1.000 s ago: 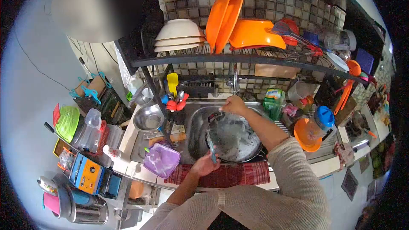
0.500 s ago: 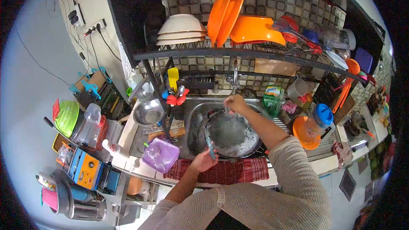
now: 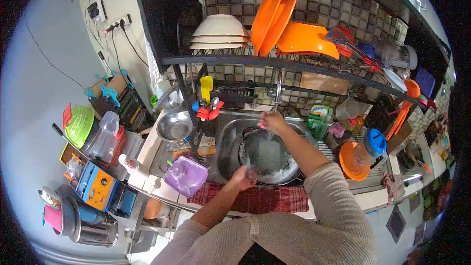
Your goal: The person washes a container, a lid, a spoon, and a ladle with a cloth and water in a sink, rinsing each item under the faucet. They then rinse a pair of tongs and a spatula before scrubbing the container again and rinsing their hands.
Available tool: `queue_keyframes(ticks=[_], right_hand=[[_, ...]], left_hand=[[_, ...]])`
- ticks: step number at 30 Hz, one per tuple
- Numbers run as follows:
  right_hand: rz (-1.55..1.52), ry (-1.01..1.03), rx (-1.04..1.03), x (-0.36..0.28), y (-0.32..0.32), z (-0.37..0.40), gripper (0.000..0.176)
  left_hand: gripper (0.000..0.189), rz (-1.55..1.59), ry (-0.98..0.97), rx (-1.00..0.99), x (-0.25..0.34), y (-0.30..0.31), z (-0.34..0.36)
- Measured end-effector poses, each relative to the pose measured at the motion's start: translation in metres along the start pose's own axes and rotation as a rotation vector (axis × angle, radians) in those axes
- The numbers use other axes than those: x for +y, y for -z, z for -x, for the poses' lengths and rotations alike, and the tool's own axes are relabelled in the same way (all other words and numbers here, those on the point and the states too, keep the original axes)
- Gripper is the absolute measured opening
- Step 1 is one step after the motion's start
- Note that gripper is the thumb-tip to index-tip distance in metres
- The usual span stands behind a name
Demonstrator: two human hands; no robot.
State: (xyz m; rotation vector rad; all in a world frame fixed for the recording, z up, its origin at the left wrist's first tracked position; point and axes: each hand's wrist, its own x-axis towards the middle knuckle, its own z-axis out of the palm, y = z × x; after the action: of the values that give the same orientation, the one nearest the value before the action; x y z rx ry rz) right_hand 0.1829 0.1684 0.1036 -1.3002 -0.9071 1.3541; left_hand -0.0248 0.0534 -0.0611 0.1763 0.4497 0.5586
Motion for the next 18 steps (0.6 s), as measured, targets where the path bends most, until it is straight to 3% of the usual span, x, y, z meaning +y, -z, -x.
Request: queue_keyframes(ticks=[2, 4, 5, 7, 8, 10, 11, 13, 14, 17, 18], right_hand=[[-0.157, 0.037, 0.0, 0.008, -0.003, 0.003, 0.028], [0.014, 0.194, 0.055, 0.01, -0.002, 0.005, 0.022], [0.017, 0.194, 0.058, 0.014, 0.0, 0.005, 0.022], [0.666, 0.56, 0.427, 0.028, 0.003, -0.006, 0.022], [0.67, 0.556, 0.426, 0.04, 0.008, -0.019, 0.022], [0.597, 1.073, 0.724, 0.064, 0.018, -0.045, 0.019], [0.6, 1.071, 0.726, 0.061, 0.017, -0.035, 0.019], [-0.018, 0.477, 0.179, 0.046, 0.009, -0.002, 0.024], [0.257, 0.473, 0.178, 0.039, 0.012, 0.002, 0.026], [0.349, 0.456, 0.255, 0.025, 0.016, 0.022, 0.029], [0.575, 0.533, 0.299, 0.032, 0.027, 0.007, 0.03]], left_hand=[[0.022, -0.051, -0.021, -0.008, 0.007, -0.012, -0.022], [0.019, -0.136, -0.116, 0.214, 0.02, -0.042, -0.043], [0.019, -0.136, -0.114, 0.21, 0.024, -0.056, -0.051], [0.018, -0.233, -0.337, 0.222, 0.031, -0.083, -0.06], [0.018, -0.228, -0.335, 0.222, 0.036, -0.095, -0.063], [0.016, -0.494, -0.373, 0.077, 0.046, -0.113, -0.069], [0.016, -0.493, -0.37, 0.076, 0.047, -0.119, -0.076], [0.026, -0.901, -0.587, -0.007, 0.046, -0.13, -0.096], [0.034, -0.912, -0.534, 0.034, 0.051, -0.134, -0.107], [0.036, -1.004, -0.493, 0.131, 0.052, -0.135, -0.13], [0.036, -1.004, -0.49, 0.125, 0.049, -0.133, -0.135]])
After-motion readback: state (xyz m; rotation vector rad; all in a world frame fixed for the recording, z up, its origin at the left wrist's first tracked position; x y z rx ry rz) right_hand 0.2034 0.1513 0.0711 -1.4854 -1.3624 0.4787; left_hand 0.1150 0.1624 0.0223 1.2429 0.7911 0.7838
